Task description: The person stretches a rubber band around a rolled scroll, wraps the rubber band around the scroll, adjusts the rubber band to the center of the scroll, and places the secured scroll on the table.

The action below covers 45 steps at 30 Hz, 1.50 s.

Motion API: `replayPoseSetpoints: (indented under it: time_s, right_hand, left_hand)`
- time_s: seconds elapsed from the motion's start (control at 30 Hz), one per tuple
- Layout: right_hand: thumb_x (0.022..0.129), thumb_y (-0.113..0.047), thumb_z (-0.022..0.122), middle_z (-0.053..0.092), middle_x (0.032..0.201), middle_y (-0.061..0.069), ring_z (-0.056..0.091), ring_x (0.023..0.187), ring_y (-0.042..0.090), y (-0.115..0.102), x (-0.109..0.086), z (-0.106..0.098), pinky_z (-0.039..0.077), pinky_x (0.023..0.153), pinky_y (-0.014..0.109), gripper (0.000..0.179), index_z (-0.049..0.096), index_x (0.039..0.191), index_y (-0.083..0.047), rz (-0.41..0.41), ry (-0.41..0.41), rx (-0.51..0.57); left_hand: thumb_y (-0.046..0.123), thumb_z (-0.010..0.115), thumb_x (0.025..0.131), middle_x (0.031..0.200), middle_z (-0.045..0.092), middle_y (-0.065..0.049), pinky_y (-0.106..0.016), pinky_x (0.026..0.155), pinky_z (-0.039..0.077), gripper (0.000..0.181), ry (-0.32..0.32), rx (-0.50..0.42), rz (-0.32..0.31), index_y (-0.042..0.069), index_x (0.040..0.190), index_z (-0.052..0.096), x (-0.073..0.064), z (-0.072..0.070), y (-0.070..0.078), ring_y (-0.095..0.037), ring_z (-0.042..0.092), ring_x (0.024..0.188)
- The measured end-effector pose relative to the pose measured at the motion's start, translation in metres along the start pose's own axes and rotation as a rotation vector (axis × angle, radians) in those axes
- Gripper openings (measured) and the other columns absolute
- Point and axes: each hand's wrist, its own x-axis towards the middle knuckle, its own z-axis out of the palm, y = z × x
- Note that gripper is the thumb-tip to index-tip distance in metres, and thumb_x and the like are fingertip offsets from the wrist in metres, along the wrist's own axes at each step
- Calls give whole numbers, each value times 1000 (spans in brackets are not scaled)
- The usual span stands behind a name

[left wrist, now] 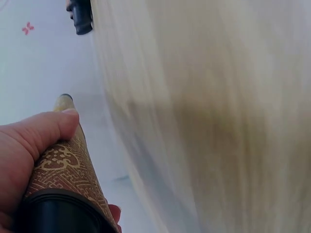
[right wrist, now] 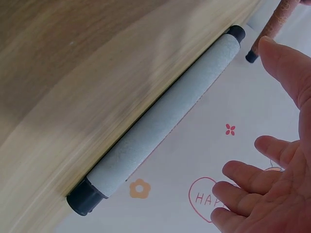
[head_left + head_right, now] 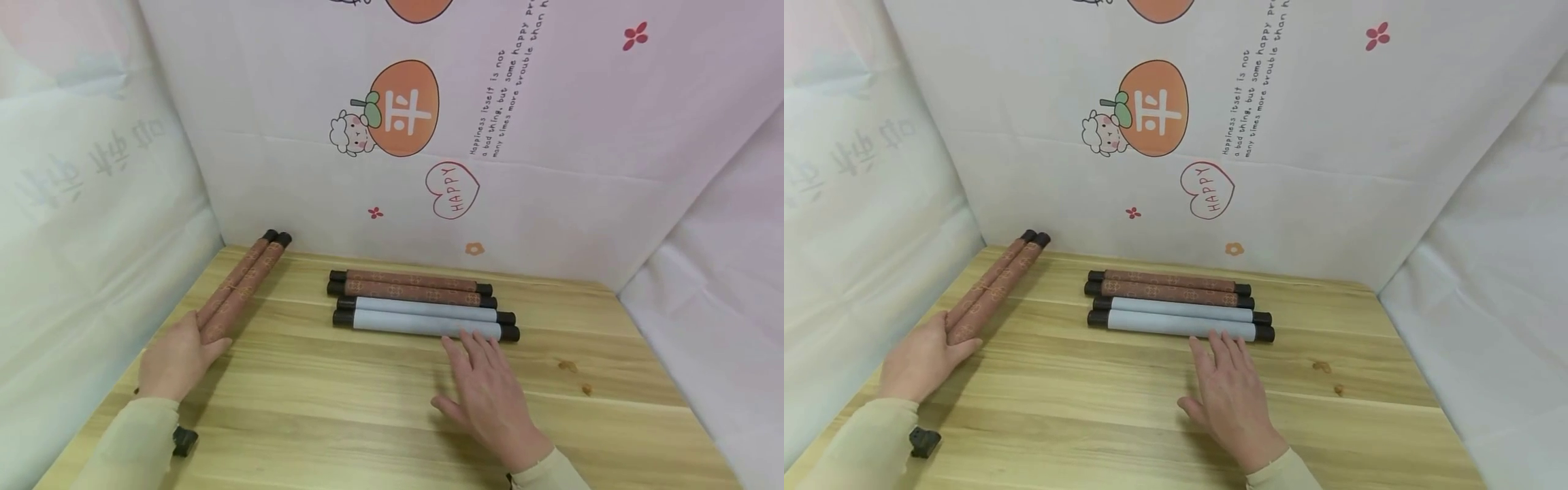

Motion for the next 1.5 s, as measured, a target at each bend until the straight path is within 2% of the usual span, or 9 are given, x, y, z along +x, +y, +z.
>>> replayPoseSetpoints:
  time_s: [0.2,0.27,0.6,0.7,0.9,1.0,1.13,1.2,1.5]
  right_hand:
    - [72,-53,90,56,144,31,55,134,49,2,-3,1,39,116,64,99,51,147,-3,8,-1,3]
    - [72,-53,90,56,144,31,55,134,49,2,-4,2,38,117,64,99,51,147,-4,11,0,7]
    - [72,-55,90,56,145,30,54,135,48,4,-5,1,37,117,64,99,51,147,-5,27,-20,5]
    - [72,-56,90,57,144,29,54,135,48,4,-6,1,37,117,64,99,51,147,-5,29,-27,-2]
    - [73,-57,89,56,146,29,53,136,47,6,-8,-1,36,118,64,100,50,149,-5,42,-42,-7]
    - [72,-58,89,55,146,29,53,136,48,6,-9,-1,36,118,64,100,51,149,-5,44,-41,-9]
    - [72,-58,89,55,147,29,53,136,48,6,-9,-2,37,117,64,100,52,148,-5,42,-42,-9]
    - [72,-58,89,55,147,29,53,136,48,6,-10,-2,37,117,64,100,52,148,-5,44,-43,-5]
    - [71,-58,89,56,146,30,53,136,48,5,-11,-2,37,117,64,99,52,147,-5,50,-42,2]
  left_hand:
    - [41,72,96,114,61,-46,-61,60,54,80,-34,9,-46,-20,139,46,7,-3,-12,-57,66,84]
    - [43,71,96,108,62,-45,-62,63,54,78,-51,20,-88,-23,130,49,8,-4,-16,-59,65,90]
    - [47,70,95,89,67,-31,-51,56,54,72,-130,1,-136,-19,120,54,12,-6,-28,-39,67,73]
    - [49,71,95,87,68,-28,-49,55,54,74,-154,1,-145,-18,122,55,12,-8,-28,-35,66,71]
    - [51,70,95,100,68,-35,-51,59,55,81,-190,21,-141,-15,138,51,13,-8,-27,-39,68,76]
    - [51,68,96,96,68,-33,-50,57,55,76,-215,28,-138,-16,130,57,13,-8,-26,-36,68,73]
    - [50,68,97,80,67,-21,-48,55,55,60,-253,36,-132,-10,92,66,13,-8,-27,-28,64,66]
    - [50,68,97,78,67,-19,-48,55,55,57,-269,39,-130,-6,85,66,13,-7,-27,-27,64,65]
    - [49,68,97,90,65,-28,-51,60,57,69,-302,57,-136,-19,106,59,14,-5,-31,-31,66,72]
